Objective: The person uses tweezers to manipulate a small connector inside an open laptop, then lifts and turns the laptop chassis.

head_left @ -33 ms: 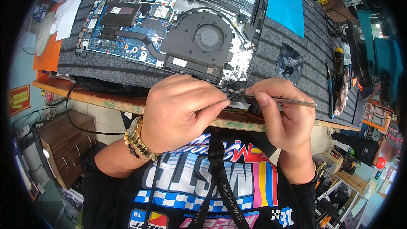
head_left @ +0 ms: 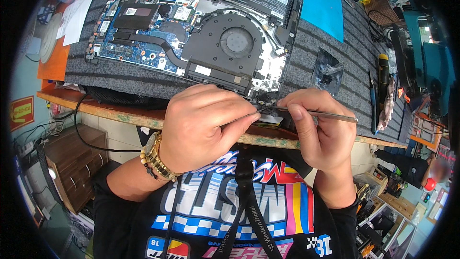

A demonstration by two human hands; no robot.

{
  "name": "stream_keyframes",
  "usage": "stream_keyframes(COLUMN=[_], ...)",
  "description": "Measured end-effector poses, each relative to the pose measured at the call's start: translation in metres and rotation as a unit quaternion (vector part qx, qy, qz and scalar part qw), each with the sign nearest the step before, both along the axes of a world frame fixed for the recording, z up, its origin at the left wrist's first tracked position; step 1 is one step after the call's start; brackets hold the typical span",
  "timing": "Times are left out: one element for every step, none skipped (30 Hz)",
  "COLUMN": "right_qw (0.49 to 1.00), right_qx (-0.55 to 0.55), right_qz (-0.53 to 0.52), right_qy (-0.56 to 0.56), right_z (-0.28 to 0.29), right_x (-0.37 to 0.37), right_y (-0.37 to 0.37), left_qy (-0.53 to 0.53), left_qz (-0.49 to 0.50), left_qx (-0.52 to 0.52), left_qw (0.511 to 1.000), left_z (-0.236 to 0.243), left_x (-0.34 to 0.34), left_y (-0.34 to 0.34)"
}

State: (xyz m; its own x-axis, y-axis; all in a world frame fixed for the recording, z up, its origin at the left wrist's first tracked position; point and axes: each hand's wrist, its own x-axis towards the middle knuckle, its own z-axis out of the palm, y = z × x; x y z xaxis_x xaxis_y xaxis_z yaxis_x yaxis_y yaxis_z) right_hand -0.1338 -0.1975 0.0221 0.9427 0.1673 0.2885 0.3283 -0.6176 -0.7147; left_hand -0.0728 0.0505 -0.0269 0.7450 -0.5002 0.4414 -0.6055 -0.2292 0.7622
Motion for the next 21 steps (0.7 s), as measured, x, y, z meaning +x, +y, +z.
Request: stream_keyframes(right_qw=[1.0, 0.999, 0.999, 0.999, 0.999, 0.999, 0.999, 0.999, 0.999, 0.999, 0.999, 0.999, 1.0, 1.0, 1.0, 0.999, 0.999, 0.999, 0.999, 0.999, 0.999], right_qx=[-0.011, -0.022, -0.027, -0.032, -0.034, -0.037, -0.038, -0.039, -0.043, -0.047, -0.05, -0.039, -0.029, -0.018, -0.007, 0.003, 0.017, 0.015, 0.017, 0.025, 0.013], right_qz=[0.004, 0.009, 0.01, 0.012, 0.013, 0.013, 0.013, 0.012, 0.011, 0.009, 0.008, 0.0, -0.007, -0.014, -0.022, -0.031, -0.036, -0.039, -0.039, -0.038, -0.035], right_qy=[0.011, 0.022, 0.017, 0.012, 0.01, 0.009, 0.01, 0.012, 0.015, 0.018, 0.021, 0.012, 0.003, -0.006, 0.006, 0.018, 0.026, 0.027, 0.024, 0.024, 0.023], right_z=[0.0026, 0.0043, 0.0048, 0.005, 0.0052, 0.0054, 0.0059, 0.0061, 0.0065, 0.0068, 0.0067, 0.006, 0.0042, 0.0029, 0.0032, 0.0033, 0.0034, 0.0035, 0.0034, 0.0054, 0.0049], right_x=[-0.0019, -0.0032, -0.0033, -0.0034, -0.0034, -0.0032, -0.0032, -0.0029, -0.003, -0.0031, -0.003, -0.0026, -0.0018, -0.0012, -0.0018, -0.0028, -0.0031, -0.0033, -0.0028, -0.0058, -0.0046], right_y=[-0.0004, -0.0004, -0.0002, 0.0003, 0.0008, 0.0011, 0.0012, 0.0014, 0.0015, 0.002, 0.0023, 0.003, 0.0043, 0.0052, 0.0058, 0.0064, 0.007, 0.007, 0.0069, 0.0082, 0.008], left_qy=[0.0, 0.003, -0.001, -0.002, -0.002, -0.003, -0.002, 0.0, -0.002, -0.003, -0.002, -0.005, -0.006, -0.007, -0.008, -0.008, -0.008, -0.008, -0.007, 0.002, 0.002], left_qz=[-0.001, -0.001, -0.001, 0.0, 0.001, 0.0, 0.0, 0.0, 0.0, -0.001, -0.001, -0.001, -0.001, -0.001, 0.0, 0.001, 0.001, 0.001, 0.001, -0.002, -0.001], left_qx=[0.001, 0.0, 0.003, 0.002, 0.001, 0.002, 0.001, -0.002, 0.001, 0.002, 0.002, 0.001, -0.001, -0.007, -0.003, -0.003, -0.006, -0.002, -0.001, -0.002, 0.001], left_qw=[1.0, 1.0, 1.0, 1.0, 1.0, 1.0, 1.0, 1.0, 1.0, 1.0, 1.0, 1.0, 1.0, 1.0, 1.0, 1.0, 1.0, 1.0, 1.0, 1.0, 1.0], left_z=[0.0002, 0.0004, 0.0005, 0.0005, 0.0006, 0.0007, 0.0008, 0.0007, 0.0007, 0.0004, 0.0003, -0.0001, -0.0006, -0.001, -0.0012, -0.0012, -0.0013, -0.0011, -0.0007, 0.0013, 0.0008], left_x=[0.0, 0.0, 0.0, 0.0001, 0.0001, -0.0001, -0.0001, -0.0002, -0.0004, -0.0003, -0.0004, -0.0003, -0.0004, -0.0004, -0.0004, -0.0007, -0.0003, -0.0008, -0.0014, -0.0045, -0.0039], left_y=[0.0001, 0.0002, -0.0001, -0.0002, -0.0002, -0.0001, 0.0001, 0.0003, 0.0005, 0.0011, 0.0013, 0.0013, 0.001, 0.0008, 0.0009, 0.0011, 0.0016, 0.0019, 0.0023, 0.0038, 0.0034])
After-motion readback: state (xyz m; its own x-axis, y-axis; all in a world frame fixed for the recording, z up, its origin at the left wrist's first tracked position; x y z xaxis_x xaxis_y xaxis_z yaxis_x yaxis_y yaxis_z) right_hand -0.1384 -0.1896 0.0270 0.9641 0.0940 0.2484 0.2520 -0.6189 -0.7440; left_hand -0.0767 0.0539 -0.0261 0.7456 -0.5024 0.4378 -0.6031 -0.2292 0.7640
